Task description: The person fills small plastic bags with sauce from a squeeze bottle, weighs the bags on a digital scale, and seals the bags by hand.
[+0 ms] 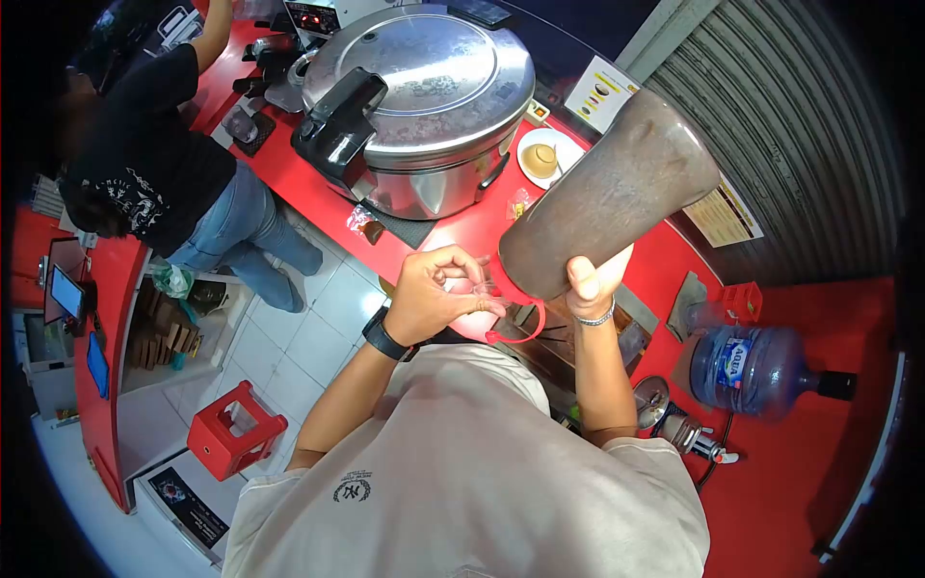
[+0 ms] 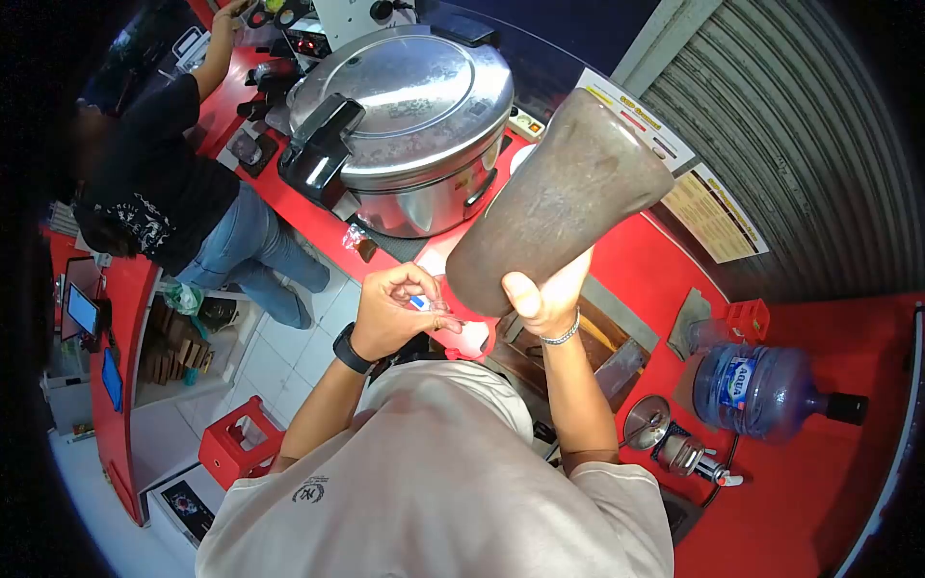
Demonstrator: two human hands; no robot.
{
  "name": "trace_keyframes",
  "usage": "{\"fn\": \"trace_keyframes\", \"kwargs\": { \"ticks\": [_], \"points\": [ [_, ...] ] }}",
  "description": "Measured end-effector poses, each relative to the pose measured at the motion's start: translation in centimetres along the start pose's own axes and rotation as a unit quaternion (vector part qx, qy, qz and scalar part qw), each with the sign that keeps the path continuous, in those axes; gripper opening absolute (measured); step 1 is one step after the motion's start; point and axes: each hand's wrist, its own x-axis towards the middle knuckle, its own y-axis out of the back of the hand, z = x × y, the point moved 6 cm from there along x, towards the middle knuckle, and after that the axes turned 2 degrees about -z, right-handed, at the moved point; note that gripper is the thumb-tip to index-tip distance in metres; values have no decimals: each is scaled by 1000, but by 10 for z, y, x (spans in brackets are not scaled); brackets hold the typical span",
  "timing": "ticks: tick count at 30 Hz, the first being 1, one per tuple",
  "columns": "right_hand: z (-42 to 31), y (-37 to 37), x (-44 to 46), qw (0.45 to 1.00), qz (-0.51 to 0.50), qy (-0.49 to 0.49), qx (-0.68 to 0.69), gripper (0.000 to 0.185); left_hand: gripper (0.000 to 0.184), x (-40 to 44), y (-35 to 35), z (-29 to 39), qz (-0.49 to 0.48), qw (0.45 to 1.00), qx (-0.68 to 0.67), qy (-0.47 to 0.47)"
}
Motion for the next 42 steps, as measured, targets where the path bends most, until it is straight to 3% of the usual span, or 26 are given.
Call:
{"fn": "trace_keyframes", "kwargs": {
  "ticks": [3, 5, 6, 9, 15, 19, 21, 25, 39, 42],
  "points": [
    [-9, -8, 3, 999, -15, -36, 23, 83, 26, 1, 2, 0, 2, 1000, -26, -1],
    [-11, -7, 5, 998, -35, -48, 4, 79, 25, 2, 5, 5, -6, 996, 36, -78],
    [-7, -4, 6, 996, -70, -57, 12, 91, 27, 1, 6, -2, 4, 999, -50, -8],
    [-13, -11, 4, 996, -65, -53, 31, 90, 23, 1, 6, 2, 5, 997, -72, 6],
    [-21, -7, 5, 998, -33, -34, 42, 80, 26, 0, 4, 9, 5, 999, -52, -10],
    [-21, -8, 5, 993, -23, -60, 94, 91, 26, 1, 4, 13, 9, 999, -16, -40],
    [-22, -5, 5, 996, 9, -42, 77, 77, 25, 2, 4, 13, 9, 999, -15, -38],
    [-24, -6, 8, 996, -19, -53, 65, 94, 25, 2, 0, 15, 1, 999, -38, -31],
    [-1, 5, 2, 997, -30, -17, 70, 98, 25, 4, 2, 12, 3, 998, -22, -59],
    [12, 11, 0, 995, -13, -16, 93, 99, 28, 6, 7, 6, 28, 994, -84, -70]
  ]
}}
